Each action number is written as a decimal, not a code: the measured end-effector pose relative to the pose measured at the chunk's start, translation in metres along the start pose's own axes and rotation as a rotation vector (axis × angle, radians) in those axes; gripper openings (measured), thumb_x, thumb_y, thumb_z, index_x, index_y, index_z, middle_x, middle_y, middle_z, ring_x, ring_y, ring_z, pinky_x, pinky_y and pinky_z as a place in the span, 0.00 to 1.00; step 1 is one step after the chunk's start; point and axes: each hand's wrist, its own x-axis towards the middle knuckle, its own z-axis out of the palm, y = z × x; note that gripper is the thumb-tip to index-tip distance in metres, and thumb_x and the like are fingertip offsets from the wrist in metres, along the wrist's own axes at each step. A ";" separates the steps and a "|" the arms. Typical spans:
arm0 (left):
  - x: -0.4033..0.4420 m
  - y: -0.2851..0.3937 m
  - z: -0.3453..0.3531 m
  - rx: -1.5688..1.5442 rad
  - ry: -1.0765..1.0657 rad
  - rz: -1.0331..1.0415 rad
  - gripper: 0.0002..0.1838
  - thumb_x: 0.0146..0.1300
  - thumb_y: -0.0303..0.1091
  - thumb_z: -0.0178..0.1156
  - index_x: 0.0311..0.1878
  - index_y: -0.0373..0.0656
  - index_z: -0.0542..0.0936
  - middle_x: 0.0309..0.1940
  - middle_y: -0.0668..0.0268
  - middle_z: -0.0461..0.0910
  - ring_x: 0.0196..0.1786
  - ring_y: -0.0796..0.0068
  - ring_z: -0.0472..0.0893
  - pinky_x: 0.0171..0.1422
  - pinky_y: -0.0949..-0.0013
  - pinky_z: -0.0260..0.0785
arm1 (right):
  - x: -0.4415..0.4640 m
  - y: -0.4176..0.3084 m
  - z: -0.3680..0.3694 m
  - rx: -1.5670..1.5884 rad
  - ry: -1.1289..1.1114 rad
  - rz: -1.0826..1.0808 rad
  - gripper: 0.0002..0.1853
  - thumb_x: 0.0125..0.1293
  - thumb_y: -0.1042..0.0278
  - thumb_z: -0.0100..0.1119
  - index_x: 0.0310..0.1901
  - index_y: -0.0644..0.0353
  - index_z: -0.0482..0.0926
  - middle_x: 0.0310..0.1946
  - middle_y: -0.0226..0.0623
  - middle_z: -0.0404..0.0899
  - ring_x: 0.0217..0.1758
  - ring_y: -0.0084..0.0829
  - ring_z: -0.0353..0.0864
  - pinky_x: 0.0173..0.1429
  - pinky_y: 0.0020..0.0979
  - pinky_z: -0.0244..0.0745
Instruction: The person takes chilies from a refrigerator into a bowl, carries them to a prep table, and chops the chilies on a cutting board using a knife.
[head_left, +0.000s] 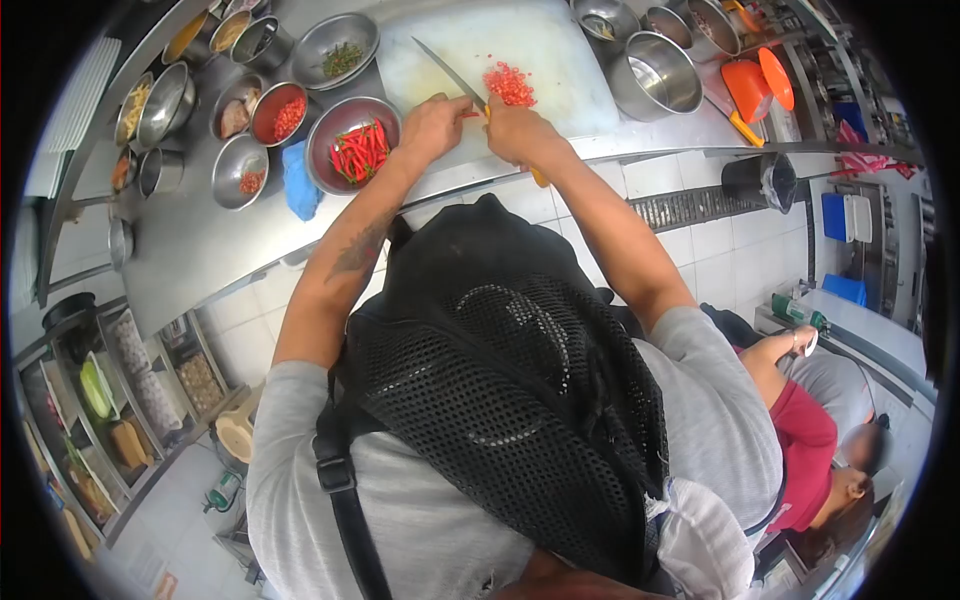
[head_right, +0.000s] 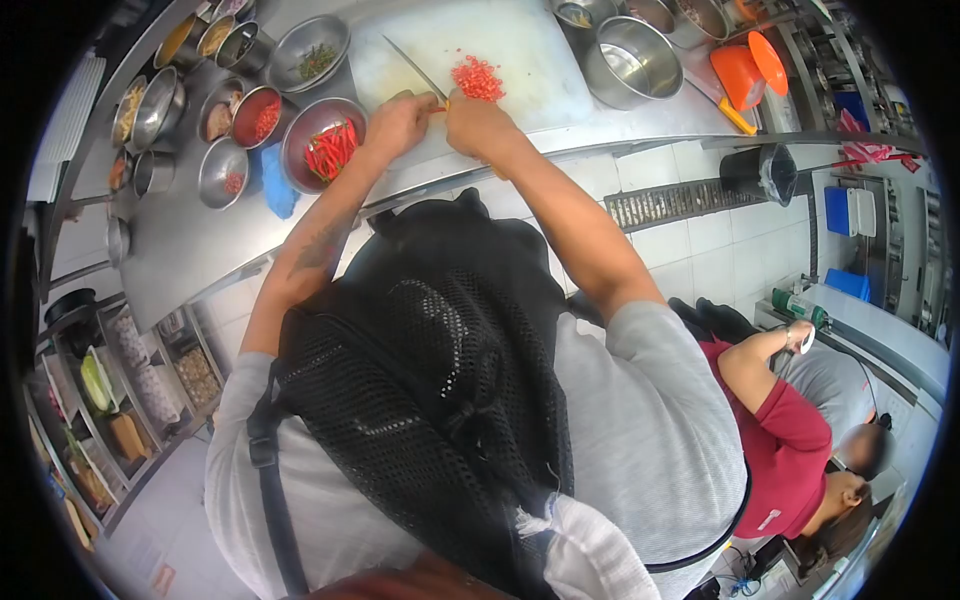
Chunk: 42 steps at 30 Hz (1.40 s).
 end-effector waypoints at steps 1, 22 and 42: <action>0.003 -0.001 -0.002 0.003 0.003 0.006 0.14 0.65 0.31 0.56 0.50 0.55 0.84 0.41 0.52 0.82 0.47 0.48 0.84 0.52 0.49 0.76 | 0.007 0.006 0.007 0.001 0.007 0.000 0.18 0.64 0.77 0.49 0.55 0.71 0.70 0.40 0.62 0.85 0.45 0.57 0.87 0.49 0.50 0.82; -0.003 -0.005 -0.002 -0.052 0.011 0.085 0.08 0.65 0.32 0.60 0.46 0.49 0.84 0.38 0.54 0.82 0.47 0.49 0.82 0.52 0.50 0.74 | 0.003 0.015 0.014 0.080 0.017 -0.075 0.15 0.67 0.74 0.47 0.52 0.72 0.70 0.28 0.57 0.84 0.26 0.48 0.87 0.29 0.44 0.82; -0.001 0.000 -0.006 -0.082 0.008 0.079 0.10 0.64 0.28 0.58 0.45 0.46 0.85 0.38 0.49 0.83 0.44 0.45 0.83 0.51 0.49 0.77 | 0.000 0.013 0.008 -0.093 0.030 -0.077 0.18 0.67 0.72 0.49 0.57 0.69 0.70 0.45 0.60 0.85 0.47 0.54 0.88 0.51 0.49 0.82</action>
